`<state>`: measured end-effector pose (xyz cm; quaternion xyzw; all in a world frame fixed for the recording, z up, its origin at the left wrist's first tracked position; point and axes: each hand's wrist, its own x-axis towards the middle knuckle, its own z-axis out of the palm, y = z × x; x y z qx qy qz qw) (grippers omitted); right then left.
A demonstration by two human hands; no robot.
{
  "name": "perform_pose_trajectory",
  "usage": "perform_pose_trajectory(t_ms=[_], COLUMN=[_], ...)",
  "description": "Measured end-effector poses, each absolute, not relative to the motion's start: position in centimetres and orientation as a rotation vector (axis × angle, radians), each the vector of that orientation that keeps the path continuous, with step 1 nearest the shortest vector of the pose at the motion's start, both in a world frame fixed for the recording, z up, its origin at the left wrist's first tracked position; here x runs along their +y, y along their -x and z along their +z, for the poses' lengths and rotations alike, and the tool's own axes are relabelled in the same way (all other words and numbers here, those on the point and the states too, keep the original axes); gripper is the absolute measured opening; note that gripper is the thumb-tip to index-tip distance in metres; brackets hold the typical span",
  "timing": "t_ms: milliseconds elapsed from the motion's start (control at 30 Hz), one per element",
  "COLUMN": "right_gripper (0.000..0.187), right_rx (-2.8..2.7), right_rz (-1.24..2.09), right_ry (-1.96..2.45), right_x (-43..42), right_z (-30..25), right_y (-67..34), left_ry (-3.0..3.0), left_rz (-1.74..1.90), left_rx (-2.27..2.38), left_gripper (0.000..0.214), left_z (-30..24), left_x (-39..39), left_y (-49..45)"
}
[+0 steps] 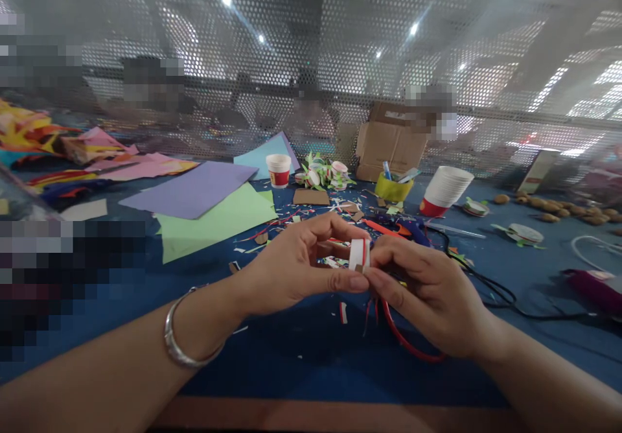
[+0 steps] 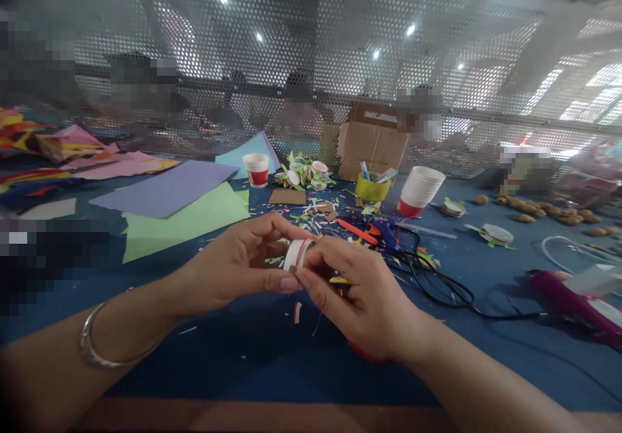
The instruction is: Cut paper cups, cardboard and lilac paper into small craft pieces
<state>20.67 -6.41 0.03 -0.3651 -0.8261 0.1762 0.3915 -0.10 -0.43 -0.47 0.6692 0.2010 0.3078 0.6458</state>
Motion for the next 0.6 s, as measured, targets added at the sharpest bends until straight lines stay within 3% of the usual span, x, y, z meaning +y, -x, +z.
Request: perform_pose_trajectory(t_ms=[367,600], right_gripper=[0.017,0.005], right_rx=[-2.111,-2.119], right_rz=[0.514,0.479], right_ry=[0.937,0.886], right_x=[-6.14,-6.11], right_z=[-0.1,-0.25], right_y=[-20.83,-20.97], left_ry=[-1.462,-1.411], left_rz=[0.665,0.589], left_rx=[0.455,0.401], left_gripper=[0.047,0.054], left_z=[-0.42,-0.04], left_x=[-0.29,-0.28], left_y=[0.13,0.34])
